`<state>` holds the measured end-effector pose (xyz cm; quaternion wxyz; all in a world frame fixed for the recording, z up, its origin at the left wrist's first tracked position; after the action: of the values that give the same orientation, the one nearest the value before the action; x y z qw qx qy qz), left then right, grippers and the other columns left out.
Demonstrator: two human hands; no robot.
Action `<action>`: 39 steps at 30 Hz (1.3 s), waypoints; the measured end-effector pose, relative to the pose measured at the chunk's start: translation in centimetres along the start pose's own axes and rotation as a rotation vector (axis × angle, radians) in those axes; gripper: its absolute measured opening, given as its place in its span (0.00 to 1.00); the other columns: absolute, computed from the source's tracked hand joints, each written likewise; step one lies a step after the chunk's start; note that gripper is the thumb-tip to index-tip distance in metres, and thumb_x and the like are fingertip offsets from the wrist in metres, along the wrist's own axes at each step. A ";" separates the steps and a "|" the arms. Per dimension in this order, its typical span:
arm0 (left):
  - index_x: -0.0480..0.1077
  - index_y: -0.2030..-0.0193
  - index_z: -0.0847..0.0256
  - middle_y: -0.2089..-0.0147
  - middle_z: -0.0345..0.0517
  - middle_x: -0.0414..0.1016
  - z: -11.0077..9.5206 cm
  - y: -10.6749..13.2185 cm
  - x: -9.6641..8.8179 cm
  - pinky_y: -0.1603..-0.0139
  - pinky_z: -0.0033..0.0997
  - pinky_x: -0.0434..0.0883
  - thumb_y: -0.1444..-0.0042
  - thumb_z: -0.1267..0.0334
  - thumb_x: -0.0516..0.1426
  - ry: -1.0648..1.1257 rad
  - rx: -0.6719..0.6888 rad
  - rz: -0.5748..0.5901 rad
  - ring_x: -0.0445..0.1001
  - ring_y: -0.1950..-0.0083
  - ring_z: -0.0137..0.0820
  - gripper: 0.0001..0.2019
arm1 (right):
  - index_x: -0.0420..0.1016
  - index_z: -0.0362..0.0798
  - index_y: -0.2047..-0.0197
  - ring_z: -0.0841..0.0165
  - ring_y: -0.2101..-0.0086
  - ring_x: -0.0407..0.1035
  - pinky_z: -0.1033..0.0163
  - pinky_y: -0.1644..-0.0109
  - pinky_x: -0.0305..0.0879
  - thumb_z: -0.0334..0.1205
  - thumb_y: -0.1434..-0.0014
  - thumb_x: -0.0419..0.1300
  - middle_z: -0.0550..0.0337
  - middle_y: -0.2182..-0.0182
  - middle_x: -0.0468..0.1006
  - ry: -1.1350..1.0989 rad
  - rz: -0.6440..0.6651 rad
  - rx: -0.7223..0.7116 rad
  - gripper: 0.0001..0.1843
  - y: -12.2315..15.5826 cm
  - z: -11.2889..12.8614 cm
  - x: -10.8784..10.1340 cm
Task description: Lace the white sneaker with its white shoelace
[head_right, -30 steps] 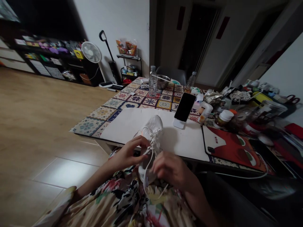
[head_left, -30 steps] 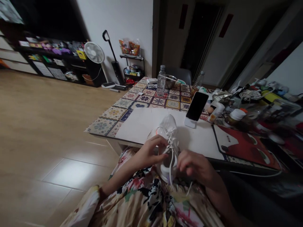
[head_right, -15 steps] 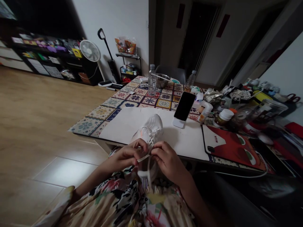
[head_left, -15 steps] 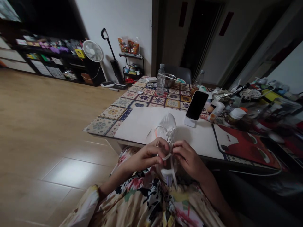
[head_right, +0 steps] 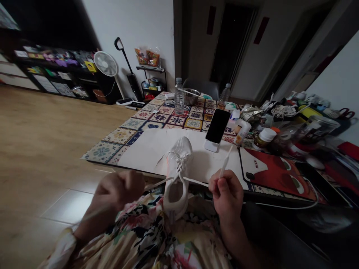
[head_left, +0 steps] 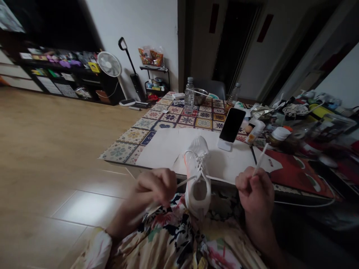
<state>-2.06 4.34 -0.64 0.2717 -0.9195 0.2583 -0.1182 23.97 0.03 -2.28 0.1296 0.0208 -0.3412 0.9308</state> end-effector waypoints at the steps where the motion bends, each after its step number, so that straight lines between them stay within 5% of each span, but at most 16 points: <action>1: 0.78 0.79 0.55 0.80 0.41 0.67 0.1 -0.2 0.6 0.75 0.28 0.65 0.47 0.49 0.64 0.011 -0.077 0.041 0.67 0.77 0.27 0.16 | 0.65 0.54 0.67 0.72 0.83 0.55 0.67 0.81 0.52 0.49 0.33 0.55 0.67 0.80 0.61 0.072 -0.021 -0.020 0.12 0.3 -0.1 0.1; 3: 0.83 0.65 0.55 0.75 0.42 0.74 0.8 -0.7 2.0 0.72 0.27 0.67 0.50 0.56 0.68 0.007 -0.269 0.117 0.70 0.74 0.27 0.08 | 0.68 0.53 0.65 0.71 0.81 0.61 0.66 0.78 0.56 0.44 0.34 0.57 0.66 0.79 0.66 0.240 0.038 -0.075 0.08 0.9 -0.1 0.6; 5: 0.81 0.54 0.56 0.75 0.38 0.73 1.8 -1.3 3.2 0.75 0.24 0.64 0.54 0.57 0.70 0.078 -0.418 0.105 0.67 0.76 0.24 0.18 | 0.71 0.53 0.63 0.69 0.77 0.67 0.64 0.74 0.62 0.40 0.34 0.57 0.64 0.76 0.72 0.393 0.227 -0.184 0.04 1.3 0.1 1.2; 7: 0.81 0.56 0.59 0.75 0.38 0.74 2.6 -1.8 4.1 0.73 0.24 0.65 0.57 0.56 0.71 0.123 -0.477 0.081 0.67 0.76 0.24 0.20 | 0.72 0.52 0.59 0.67 0.73 0.71 0.63 0.69 0.67 0.37 0.33 0.55 0.61 0.72 0.77 0.491 0.419 -0.329 0.05 1.3 0.3 1.8; 10: 0.80 0.69 0.63 0.74 0.42 0.76 2.9 -2.1 4.8 0.69 0.25 0.69 0.58 0.55 0.71 0.089 -0.458 0.015 0.69 0.73 0.26 0.14 | 0.72 0.51 0.56 0.66 0.70 0.73 0.62 0.64 0.69 0.36 0.32 0.53 0.58 0.69 0.79 0.563 0.543 -0.441 0.06 1.0 0.4 2.3; 13: 0.76 0.74 0.65 0.74 0.43 0.75 2.4 -1.9 4.9 0.68 0.25 0.69 0.54 0.55 0.69 0.030 -0.391 -0.019 0.70 0.72 0.27 0.14 | 0.71 0.50 0.57 0.65 0.68 0.73 0.61 0.63 0.69 0.39 0.33 0.54 0.57 0.68 0.79 0.556 0.558 -0.405 0.05 0.7 0.5 2.6; 18: 0.75 0.72 0.66 0.70 0.46 0.76 2.4 -1.5 5.1 0.66 0.25 0.69 0.50 0.55 0.67 -0.039 -0.333 0.061 0.72 0.68 0.28 0.14 | 0.69 0.50 0.64 0.68 0.70 0.71 0.63 0.64 0.68 0.30 0.36 0.54 0.60 0.72 0.75 0.474 0.494 -0.347 0.07 1.1 0.6 2.8; 24: 0.75 0.69 0.67 0.68 0.47 0.77 2.7 -1.0 5.0 0.63 0.25 0.70 0.46 0.59 0.64 -0.005 -0.345 0.139 0.73 0.66 0.28 0.11 | 0.67 0.52 0.65 0.70 0.74 0.68 0.67 0.70 0.66 0.29 0.38 0.56 0.65 0.75 0.71 0.366 0.210 -0.162 0.07 2.0 -0.4 2.3; 28: 0.75 0.69 0.66 0.68 0.45 0.77 2.1 -0.9 4.7 0.61 0.26 0.70 0.45 0.63 0.64 -0.079 -0.284 0.046 0.73 0.65 0.29 0.07 | 0.70 0.51 0.52 0.67 0.63 0.73 0.64 0.60 0.70 0.32 0.38 0.58 0.58 0.64 0.77 0.448 0.352 -0.203 0.11 1.6 -0.1 2.4; 31: 0.75 0.70 0.65 0.68 0.45 0.76 1.8 -1.0 4.7 0.59 0.26 0.70 0.45 0.64 0.63 -0.172 -0.187 0.021 0.73 0.64 0.29 0.06 | 0.71 0.50 0.54 0.65 0.59 0.73 0.61 0.54 0.71 0.30 0.38 0.57 0.55 0.61 0.77 0.481 0.465 -0.269 0.10 1.0 0.5 2.9; 36: 0.73 0.69 0.64 0.68 0.44 0.75 1.8 -1.0 4.8 0.61 0.26 0.70 0.44 0.66 0.62 -0.162 -0.179 -0.009 0.72 0.65 0.28 0.05 | 0.70 0.50 0.62 0.66 0.64 0.72 0.62 0.59 0.71 0.28 0.41 0.55 0.57 0.66 0.75 0.496 0.498 -0.308 0.08 0.7 0.4 3.5; 39: 0.72 0.70 0.65 0.71 0.42 0.75 1.9 -1.0 5.0 0.64 0.24 0.69 0.44 0.66 0.62 -0.106 -0.258 -0.056 0.71 0.68 0.27 0.06 | 0.69 0.51 0.58 0.65 0.65 0.72 0.61 0.60 0.71 0.30 0.40 0.58 0.57 0.66 0.76 0.536 0.438 -0.387 0.08 0.8 -0.1 3.4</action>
<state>3.20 3.21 -1.26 0.1609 -0.9586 0.2311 -0.0429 20.47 0.25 -2.45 0.0138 -0.3210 -0.4607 0.8274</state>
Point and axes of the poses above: each hand's wrist, its own y-axis away from the middle knuckle, its own x-axis out of the palm, z = x × y, the point moved 1 cm from there along -y, towards the middle knuckle
